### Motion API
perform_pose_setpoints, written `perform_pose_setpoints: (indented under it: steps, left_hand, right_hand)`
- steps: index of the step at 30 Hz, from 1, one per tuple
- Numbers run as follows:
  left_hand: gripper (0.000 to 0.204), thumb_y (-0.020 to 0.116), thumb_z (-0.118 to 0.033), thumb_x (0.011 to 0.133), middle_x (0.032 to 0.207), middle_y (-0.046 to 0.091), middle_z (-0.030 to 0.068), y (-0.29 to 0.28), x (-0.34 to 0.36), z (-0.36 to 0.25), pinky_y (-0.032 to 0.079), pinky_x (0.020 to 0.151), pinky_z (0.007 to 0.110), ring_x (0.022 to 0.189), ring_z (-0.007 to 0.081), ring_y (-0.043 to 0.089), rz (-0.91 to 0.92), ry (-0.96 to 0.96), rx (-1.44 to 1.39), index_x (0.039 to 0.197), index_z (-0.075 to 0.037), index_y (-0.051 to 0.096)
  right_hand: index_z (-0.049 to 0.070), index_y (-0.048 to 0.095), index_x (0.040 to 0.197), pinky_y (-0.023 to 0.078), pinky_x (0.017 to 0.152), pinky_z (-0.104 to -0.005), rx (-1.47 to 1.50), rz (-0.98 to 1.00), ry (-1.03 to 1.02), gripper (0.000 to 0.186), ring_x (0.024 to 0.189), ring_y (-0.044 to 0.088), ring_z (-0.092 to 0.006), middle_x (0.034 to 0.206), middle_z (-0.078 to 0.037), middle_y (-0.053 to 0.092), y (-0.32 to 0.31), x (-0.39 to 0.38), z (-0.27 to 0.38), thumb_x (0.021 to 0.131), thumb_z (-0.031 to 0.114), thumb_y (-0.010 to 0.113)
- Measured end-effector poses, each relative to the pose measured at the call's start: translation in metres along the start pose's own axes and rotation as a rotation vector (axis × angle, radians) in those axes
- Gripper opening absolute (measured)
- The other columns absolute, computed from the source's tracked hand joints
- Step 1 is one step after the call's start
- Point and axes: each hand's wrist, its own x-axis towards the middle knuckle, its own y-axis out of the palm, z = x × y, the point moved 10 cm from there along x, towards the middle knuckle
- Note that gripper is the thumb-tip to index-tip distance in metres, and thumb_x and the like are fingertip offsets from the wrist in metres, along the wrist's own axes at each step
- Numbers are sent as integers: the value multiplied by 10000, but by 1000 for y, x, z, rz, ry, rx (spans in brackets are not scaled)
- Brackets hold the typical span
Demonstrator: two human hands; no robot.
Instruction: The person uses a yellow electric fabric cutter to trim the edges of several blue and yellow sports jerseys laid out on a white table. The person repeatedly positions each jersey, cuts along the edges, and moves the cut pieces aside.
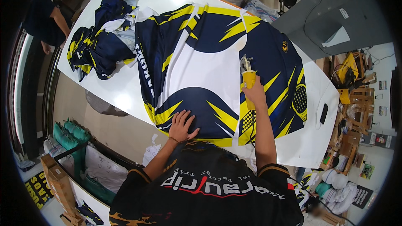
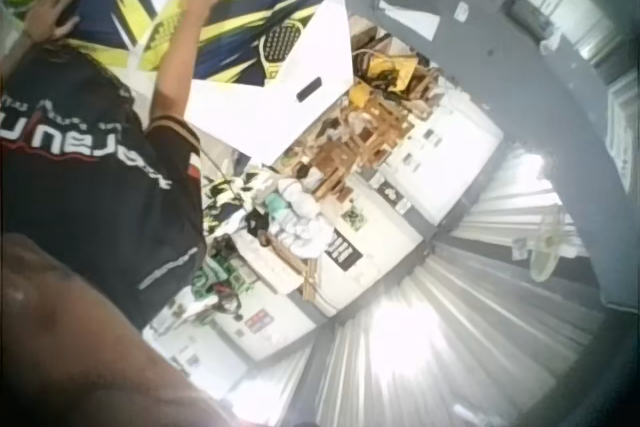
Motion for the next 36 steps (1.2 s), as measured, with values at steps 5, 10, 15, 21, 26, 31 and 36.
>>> perform_pose_setpoints:
  steps: [5,10,15,21,26,31,36]
  left_hand:
    - [584,772,-497,857,1427,576,148,5,-1,2,365,1166,530,1372,346,506,19,-15,15,1279,-101,687]
    - [542,775,-525,868,1415,583,138,3,0,2,361,1166,523,1369,330,505,29,-31,8,1246,-143,710]
    - [301,792,-416,884,1341,607,95,-2,10,-1,372,1143,519,1318,311,525,17,-22,-15,1108,-223,732]
    - [193,800,-189,807,1226,627,47,17,19,-6,405,1092,541,1257,299,558,14,42,-54,946,-163,668]
    - [203,765,-81,762,1184,647,80,-5,46,-25,438,1055,539,1214,328,600,-48,136,-151,913,-113,635]
    - [177,621,73,817,1070,652,192,-56,138,25,472,903,503,1054,397,619,-374,-63,-218,966,-19,593]
    - [628,727,-484,934,1344,603,185,-15,216,96,489,1024,504,1238,416,559,-36,-331,74,1420,-113,587]
  right_hand:
    - [97,381,1455,539,1016,-538,24,28,-3,817,1185,665,-452,1294,-278,655,-6,35,17,801,348,801]
    - [94,391,1450,538,1020,-528,2,23,30,811,1194,666,-438,1304,-247,661,-19,53,41,800,338,809]
    - [67,457,1394,550,999,-520,43,-9,34,761,1172,681,-429,1261,-233,689,-22,68,40,787,338,827]
    - [-3,619,1140,597,807,-405,670,146,21,459,930,746,-290,966,-152,722,0,30,-8,775,162,844]
    - [3,605,1177,583,755,-362,872,-43,-43,444,840,709,-214,973,-95,696,3,-34,-69,799,102,816]
    - [20,596,1190,552,772,-327,946,-297,64,407,846,667,-186,1002,-73,675,-6,-93,-124,838,77,793]
    - [15,582,1208,536,784,-317,1025,-333,38,403,878,647,-166,1026,-71,660,-1,-105,-150,855,57,771]
